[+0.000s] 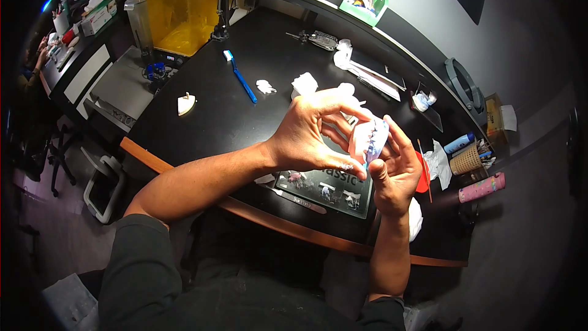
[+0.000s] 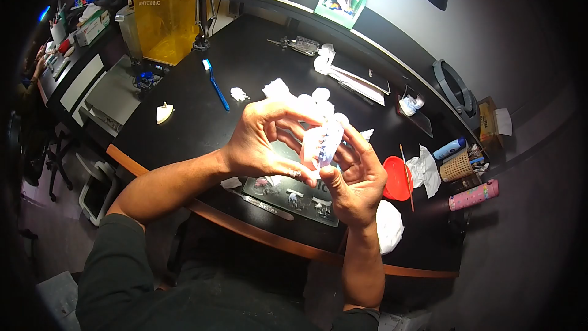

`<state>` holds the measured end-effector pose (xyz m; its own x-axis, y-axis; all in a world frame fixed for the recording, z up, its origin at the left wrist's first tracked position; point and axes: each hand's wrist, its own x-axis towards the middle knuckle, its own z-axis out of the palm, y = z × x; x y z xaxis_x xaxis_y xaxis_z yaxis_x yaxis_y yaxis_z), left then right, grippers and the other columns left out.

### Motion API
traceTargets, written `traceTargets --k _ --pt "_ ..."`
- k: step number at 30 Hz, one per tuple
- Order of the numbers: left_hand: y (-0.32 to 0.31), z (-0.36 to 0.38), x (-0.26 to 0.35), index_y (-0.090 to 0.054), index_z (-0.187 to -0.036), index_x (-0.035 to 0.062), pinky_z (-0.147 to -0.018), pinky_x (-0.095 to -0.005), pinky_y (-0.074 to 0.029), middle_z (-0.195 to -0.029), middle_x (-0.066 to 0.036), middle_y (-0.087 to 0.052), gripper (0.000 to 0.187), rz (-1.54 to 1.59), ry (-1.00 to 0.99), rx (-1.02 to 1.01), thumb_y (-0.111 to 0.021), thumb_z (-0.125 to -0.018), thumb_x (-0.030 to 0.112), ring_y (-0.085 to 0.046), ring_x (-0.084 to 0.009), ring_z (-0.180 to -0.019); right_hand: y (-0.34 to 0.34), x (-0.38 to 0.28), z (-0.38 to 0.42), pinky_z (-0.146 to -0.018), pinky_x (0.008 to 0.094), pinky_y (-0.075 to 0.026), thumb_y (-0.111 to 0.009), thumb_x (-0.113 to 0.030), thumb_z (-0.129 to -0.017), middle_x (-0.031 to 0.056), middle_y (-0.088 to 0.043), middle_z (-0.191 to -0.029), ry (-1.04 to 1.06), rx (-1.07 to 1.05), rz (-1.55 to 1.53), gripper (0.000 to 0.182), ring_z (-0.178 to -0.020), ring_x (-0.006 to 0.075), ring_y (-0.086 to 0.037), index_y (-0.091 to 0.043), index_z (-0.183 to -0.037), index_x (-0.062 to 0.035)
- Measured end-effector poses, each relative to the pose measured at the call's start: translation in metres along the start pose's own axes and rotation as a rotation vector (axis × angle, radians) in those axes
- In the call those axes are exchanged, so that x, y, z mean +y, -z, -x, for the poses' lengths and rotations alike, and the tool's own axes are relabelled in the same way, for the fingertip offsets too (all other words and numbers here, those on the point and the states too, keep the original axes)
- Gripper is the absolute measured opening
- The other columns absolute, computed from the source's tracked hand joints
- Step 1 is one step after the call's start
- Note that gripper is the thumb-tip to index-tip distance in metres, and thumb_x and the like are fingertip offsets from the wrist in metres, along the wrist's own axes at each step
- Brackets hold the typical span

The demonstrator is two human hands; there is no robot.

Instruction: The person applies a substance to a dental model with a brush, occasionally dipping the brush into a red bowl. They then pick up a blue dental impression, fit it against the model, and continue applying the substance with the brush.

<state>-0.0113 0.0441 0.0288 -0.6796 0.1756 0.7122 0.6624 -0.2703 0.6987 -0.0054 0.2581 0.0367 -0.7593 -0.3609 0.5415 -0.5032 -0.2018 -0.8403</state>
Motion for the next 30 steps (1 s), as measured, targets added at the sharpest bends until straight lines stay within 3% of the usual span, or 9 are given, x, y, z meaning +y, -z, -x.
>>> traceTargets --k 18,30 --pt "0.0 -0.0008 -0.0015 -0.068 -0.12 -0.0027 -0.083 -0.031 -0.066 -0.106 -0.006 -0.065 0.069 -0.004 -0.02 0.001 -0.101 -0.063 0.016 -0.077 -0.0175 -0.093 -0.0032 -0.0017 -0.0003 -0.113 0.0441 -0.047 -0.089 -0.023 -0.084 0.025 -0.053 -0.146 -0.001 0.02 -0.022 0.088 -0.134 0.0344 -0.057 -0.04 -0.149 0.0113" --pt "0.0004 -0.0002 -0.0035 -0.069 -0.118 -0.0024 -0.083 -0.0309 -0.066 -0.107 -0.007 -0.064 0.067 -0.013 -0.029 0.002 -0.102 -0.063 0.017 -0.077 -0.0175 -0.092 -0.0013 -0.0006 -0.0004 -0.112 0.0417 -0.047 -0.087 -0.025 -0.086 0.0241 -0.06 -0.14 0.011 0.008 0.025 0.084 -0.13 0.0306 -0.06 -0.043 -0.149 0.0107"
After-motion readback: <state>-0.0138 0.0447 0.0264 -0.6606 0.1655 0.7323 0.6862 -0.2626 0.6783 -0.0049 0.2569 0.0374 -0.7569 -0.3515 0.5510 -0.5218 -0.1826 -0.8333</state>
